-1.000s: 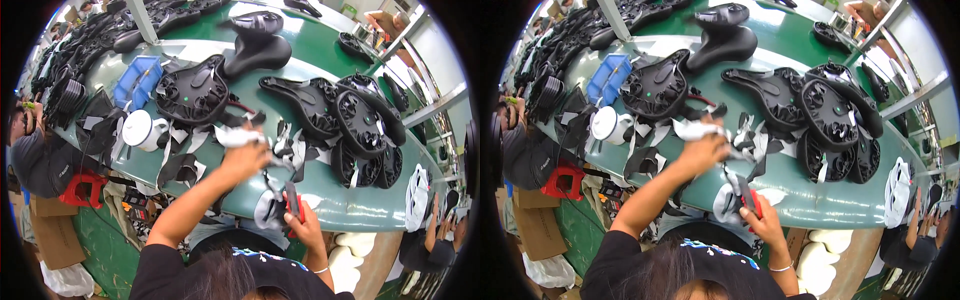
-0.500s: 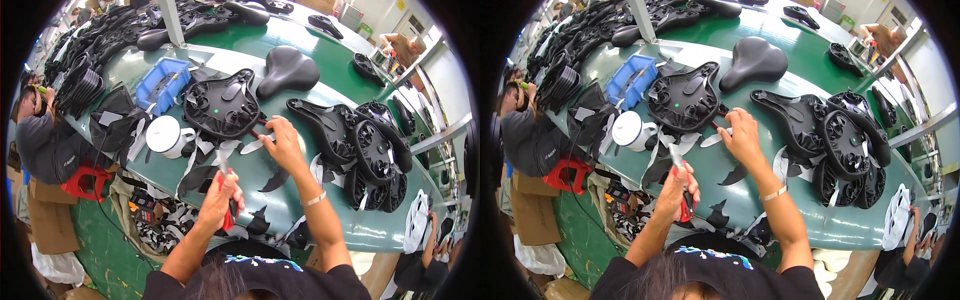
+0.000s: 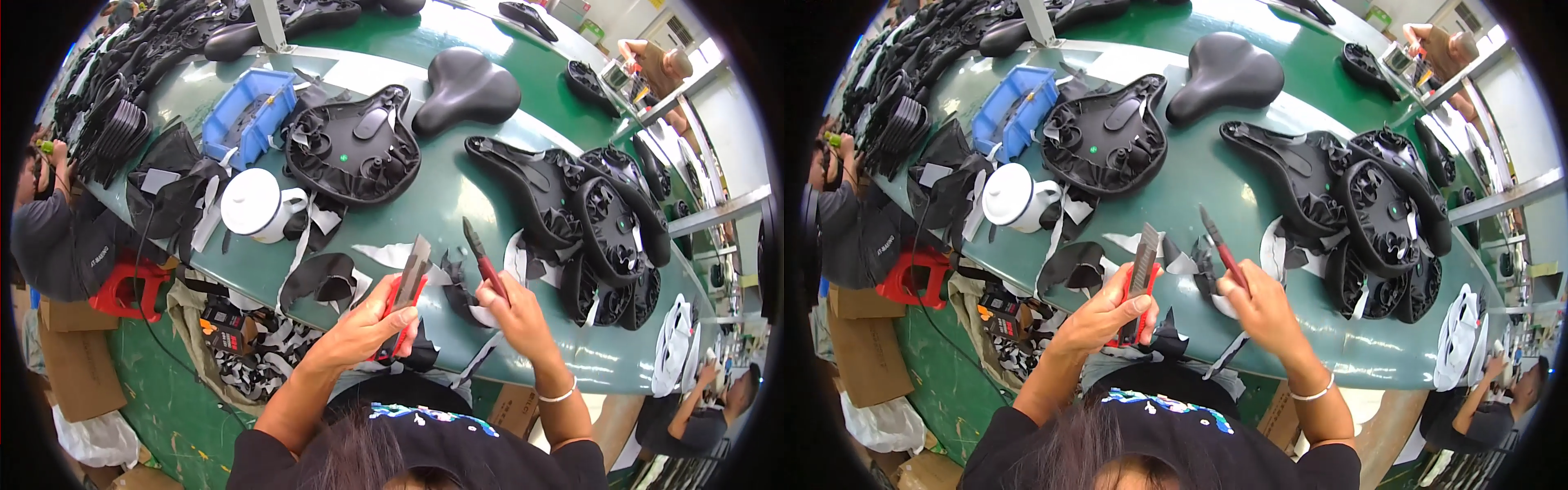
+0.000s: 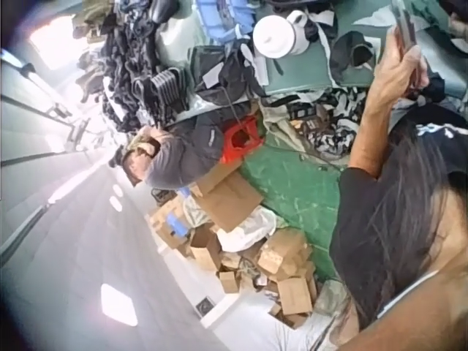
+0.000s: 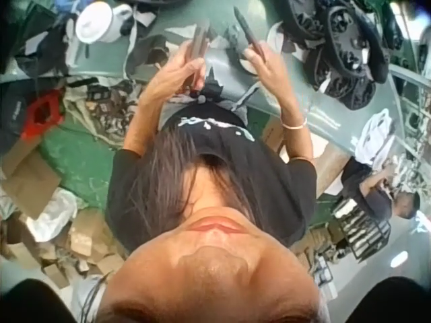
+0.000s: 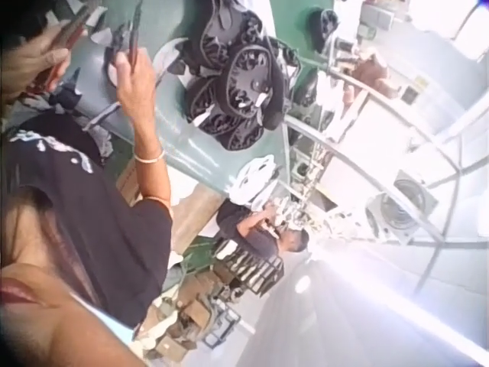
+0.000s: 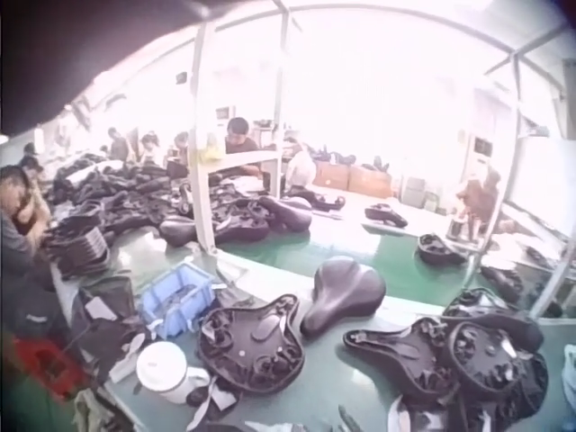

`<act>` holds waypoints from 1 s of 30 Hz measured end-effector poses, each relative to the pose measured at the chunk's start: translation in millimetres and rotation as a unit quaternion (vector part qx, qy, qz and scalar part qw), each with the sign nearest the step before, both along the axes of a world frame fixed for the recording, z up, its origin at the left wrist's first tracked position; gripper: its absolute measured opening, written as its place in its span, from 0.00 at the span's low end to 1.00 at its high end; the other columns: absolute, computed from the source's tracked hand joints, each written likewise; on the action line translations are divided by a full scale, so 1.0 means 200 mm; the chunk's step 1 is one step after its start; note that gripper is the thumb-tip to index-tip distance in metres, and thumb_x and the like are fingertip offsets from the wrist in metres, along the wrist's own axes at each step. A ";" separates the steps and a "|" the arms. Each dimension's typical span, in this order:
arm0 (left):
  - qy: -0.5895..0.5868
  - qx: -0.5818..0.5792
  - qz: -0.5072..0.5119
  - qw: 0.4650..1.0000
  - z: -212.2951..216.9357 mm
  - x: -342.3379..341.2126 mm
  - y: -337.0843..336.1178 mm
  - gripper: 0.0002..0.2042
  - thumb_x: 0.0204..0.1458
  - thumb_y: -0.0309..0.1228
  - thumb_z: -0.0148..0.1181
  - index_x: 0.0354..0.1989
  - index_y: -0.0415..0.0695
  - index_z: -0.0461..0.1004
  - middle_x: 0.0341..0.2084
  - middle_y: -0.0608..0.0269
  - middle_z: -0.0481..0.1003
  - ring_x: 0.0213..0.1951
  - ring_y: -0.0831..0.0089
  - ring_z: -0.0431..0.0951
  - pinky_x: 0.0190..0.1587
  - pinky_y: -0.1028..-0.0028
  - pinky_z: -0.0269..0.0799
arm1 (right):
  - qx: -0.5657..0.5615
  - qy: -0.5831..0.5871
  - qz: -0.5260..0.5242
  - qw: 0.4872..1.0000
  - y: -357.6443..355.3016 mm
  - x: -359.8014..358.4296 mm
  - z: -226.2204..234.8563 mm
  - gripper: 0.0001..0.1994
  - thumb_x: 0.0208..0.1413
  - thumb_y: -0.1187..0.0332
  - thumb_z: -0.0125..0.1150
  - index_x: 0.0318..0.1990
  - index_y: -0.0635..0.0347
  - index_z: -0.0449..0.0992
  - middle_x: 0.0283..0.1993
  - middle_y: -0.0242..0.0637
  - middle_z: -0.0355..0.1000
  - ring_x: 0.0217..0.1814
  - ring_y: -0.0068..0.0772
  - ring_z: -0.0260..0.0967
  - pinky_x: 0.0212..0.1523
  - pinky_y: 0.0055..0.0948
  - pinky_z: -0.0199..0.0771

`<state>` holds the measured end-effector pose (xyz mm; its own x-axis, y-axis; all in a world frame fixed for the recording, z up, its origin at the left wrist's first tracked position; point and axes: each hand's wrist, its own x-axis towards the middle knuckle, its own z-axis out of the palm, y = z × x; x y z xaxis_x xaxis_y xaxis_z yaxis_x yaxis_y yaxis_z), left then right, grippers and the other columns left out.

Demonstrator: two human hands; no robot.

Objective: Trimming excess fabric and assembling plastic components on bicycle saddle bases.

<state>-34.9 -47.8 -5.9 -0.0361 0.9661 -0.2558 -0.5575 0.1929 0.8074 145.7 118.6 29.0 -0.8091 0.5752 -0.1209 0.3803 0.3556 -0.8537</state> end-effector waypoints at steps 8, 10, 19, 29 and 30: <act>0.045 0.001 -0.012 0.999 0.05 0.01 -0.02 0.21 0.62 0.36 0.48 0.58 0.38 0.54 0.25 0.64 0.68 0.25 0.76 0.71 0.31 0.76 0.68 | 0.277 0.055 0.045 0.958 -0.15 0.00 -0.01 0.12 0.55 0.67 0.59 0.41 0.67 0.71 0.42 0.51 0.70 0.43 0.53 0.69 0.42 0.42 0.67; 0.045 0.001 -0.008 0.999 0.05 0.01 -0.04 0.20 0.62 0.37 0.49 0.57 0.40 0.56 0.26 0.65 0.68 0.24 0.78 0.71 0.29 0.78 0.67 | 0.286 0.049 0.052 0.956 -0.17 -0.01 0.01 0.12 0.55 0.67 0.59 0.41 0.67 0.71 0.43 0.50 0.70 0.44 0.53 0.68 0.45 0.43 0.66; 0.052 0.000 -0.012 0.999 0.05 -0.01 -0.07 0.18 0.62 0.38 0.48 0.53 0.40 0.59 0.26 0.67 0.68 0.24 0.81 0.69 0.27 0.79 0.67 | 0.292 -0.041 0.078 0.952 -0.20 -0.04 0.10 0.09 0.53 0.68 0.59 0.36 0.66 0.71 0.38 0.46 0.68 0.34 0.48 0.68 0.34 0.38 0.68; -0.009 -0.024 -0.040 0.999 0.05 -0.10 -0.11 0.19 0.61 0.40 0.49 0.53 0.40 0.60 0.23 0.67 0.67 0.20 0.80 0.68 0.23 0.79 0.67 | -0.113 -0.094 0.125 0.981 -0.15 -0.10 0.09 0.13 0.58 0.60 0.56 0.34 0.62 0.69 0.31 0.35 0.66 0.27 0.27 0.64 0.28 0.29 0.64; -0.005 -0.021 -0.034 0.999 0.03 -0.13 -0.13 0.19 0.61 0.40 0.49 0.53 0.40 0.60 0.23 0.67 0.67 0.20 0.80 0.68 0.23 0.79 0.67 | -0.109 -0.091 0.131 0.981 -0.16 -0.13 0.08 0.13 0.58 0.60 0.56 0.34 0.62 0.69 0.31 0.35 0.66 0.27 0.27 0.64 0.28 0.29 0.64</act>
<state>-60.3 -73.9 0.9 0.0311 0.9548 -0.2957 -0.5499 0.2634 0.7926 119.6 87.5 44.8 -0.8793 0.2952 -0.3737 0.4532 0.2779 -0.8470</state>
